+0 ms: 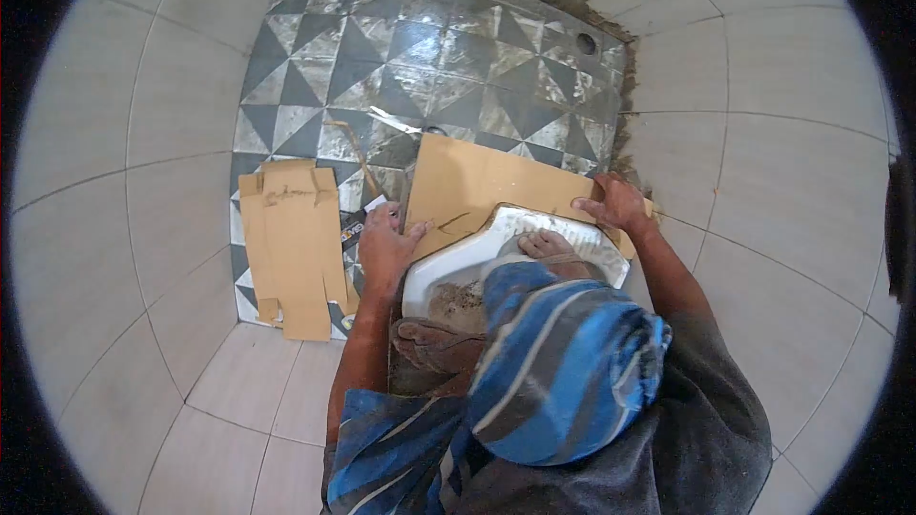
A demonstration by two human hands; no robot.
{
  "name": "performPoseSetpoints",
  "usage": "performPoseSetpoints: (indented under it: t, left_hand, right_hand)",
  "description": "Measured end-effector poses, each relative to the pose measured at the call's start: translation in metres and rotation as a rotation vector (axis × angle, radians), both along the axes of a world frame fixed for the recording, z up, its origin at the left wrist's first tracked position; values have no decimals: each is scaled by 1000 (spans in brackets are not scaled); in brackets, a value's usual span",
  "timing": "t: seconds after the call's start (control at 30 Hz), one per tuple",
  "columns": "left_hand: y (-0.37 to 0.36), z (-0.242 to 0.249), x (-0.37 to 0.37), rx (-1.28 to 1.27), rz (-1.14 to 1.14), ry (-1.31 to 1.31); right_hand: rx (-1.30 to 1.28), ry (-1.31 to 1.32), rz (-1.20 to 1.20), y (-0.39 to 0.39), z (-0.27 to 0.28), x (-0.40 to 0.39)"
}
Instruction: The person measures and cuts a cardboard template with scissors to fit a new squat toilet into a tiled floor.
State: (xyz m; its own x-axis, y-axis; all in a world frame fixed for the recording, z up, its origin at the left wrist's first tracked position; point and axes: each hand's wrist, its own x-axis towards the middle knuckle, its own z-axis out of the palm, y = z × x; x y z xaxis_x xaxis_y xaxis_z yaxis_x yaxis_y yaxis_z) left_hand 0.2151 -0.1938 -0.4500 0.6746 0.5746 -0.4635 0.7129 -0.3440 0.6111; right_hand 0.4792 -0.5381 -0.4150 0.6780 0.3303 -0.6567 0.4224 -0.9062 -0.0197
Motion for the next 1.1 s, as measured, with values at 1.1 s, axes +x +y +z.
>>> performPoseSetpoints:
  t: [1.1]
  left_hand:
    - [-11,-25,-72,-108,72,-167]
  right_hand:
    - [-239,66,205,-2,1,21]
